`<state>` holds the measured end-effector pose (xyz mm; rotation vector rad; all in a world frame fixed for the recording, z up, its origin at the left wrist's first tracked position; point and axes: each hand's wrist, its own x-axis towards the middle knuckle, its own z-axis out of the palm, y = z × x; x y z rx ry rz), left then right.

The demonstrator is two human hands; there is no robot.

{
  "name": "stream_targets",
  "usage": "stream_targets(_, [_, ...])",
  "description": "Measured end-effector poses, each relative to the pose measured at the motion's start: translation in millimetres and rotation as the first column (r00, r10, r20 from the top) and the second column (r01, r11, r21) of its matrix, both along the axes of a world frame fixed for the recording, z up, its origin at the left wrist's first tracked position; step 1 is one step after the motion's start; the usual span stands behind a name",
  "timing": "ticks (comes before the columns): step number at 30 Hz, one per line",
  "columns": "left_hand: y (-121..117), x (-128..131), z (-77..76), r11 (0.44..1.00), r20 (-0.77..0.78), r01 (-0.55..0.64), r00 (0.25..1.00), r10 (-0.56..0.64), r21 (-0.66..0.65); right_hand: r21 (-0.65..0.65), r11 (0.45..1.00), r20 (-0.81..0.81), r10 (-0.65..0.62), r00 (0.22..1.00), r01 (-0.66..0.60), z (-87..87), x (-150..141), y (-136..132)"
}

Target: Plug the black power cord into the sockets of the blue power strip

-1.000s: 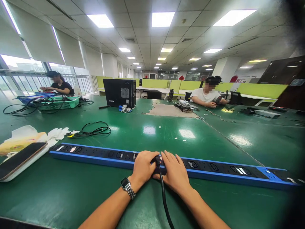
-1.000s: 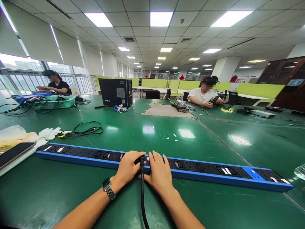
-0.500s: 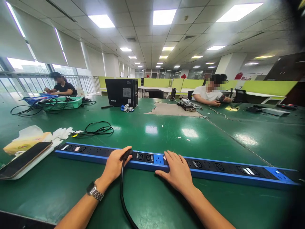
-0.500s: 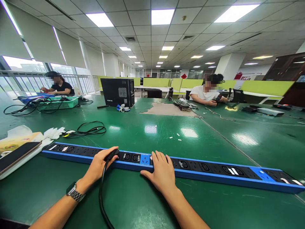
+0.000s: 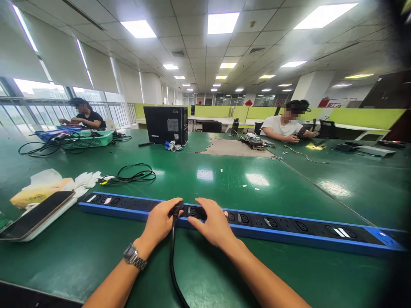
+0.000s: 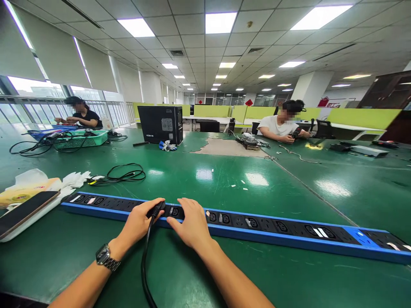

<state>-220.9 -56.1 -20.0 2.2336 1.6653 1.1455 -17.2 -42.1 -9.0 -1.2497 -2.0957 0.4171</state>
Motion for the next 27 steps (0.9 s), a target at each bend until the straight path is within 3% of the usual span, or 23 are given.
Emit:
stream_targets(3, [1.2, 2.5, -1.6, 1.000, -0.010, -0.016, 1.000, 0.016, 0.000, -0.028, 0.998, -0.047, 0.051, 0.998, -0.052, 2.0, -13.8, 6.0])
stream_targets(9, [-0.5, 4.4, -4.5, 1.000, -0.144, 0.013, 0.989, -0.014, -0.012, -0.086, 0.990, -0.014, 0.107, 0.994, -0.108, 0.2, -15.1, 8.9])
stream_targets(13, [-6.2, 5.4, -9.3, 1.000, -0.293, -0.023, 0.956, 0.020, -0.007, -0.082, 0.989, -0.039, 0.118, 0.992, -0.121, 4.3, -17.7, 8.4])
stream_targets(19, [-8.9, 6.5, -11.4, 0.998, -0.311, -0.066, 0.948, 0.070, 0.024, 0.005, 0.965, 0.049, 0.261, 0.964, -0.261, 7.1, -38.3, 12.2])
stream_targets(21, [-7.3, 6.6, -12.3, 0.997, -0.328, -0.077, 0.941, 0.080, 0.024, 0.062, 0.971, 0.066, 0.227, 0.972, -0.231, 7.2, -46.6, 13.3])
stream_targets(23, [-5.6, 6.4, -14.3, 0.994, -0.355, -0.106, 0.928, 0.110, 0.032, 0.168, 0.972, -0.063, 0.176, 0.982, -0.163, 10.7, -46.2, 13.8])
stream_targets(25, [-4.4, 5.7, -16.9, 0.991, -0.398, -0.126, 0.907, 0.136, 0.050, 0.300, 0.953, -0.249, 0.132, 0.960, -0.053, 16.6, -29.4, 13.5])
stream_targets(27, [-3.5, 4.6, -19.2, 0.990, -0.446, -0.122, 0.884, 0.140, 0.069, 0.382, 0.922, -0.338, 0.085, 0.937, 0.055, 20.2, 7.3, 11.9])
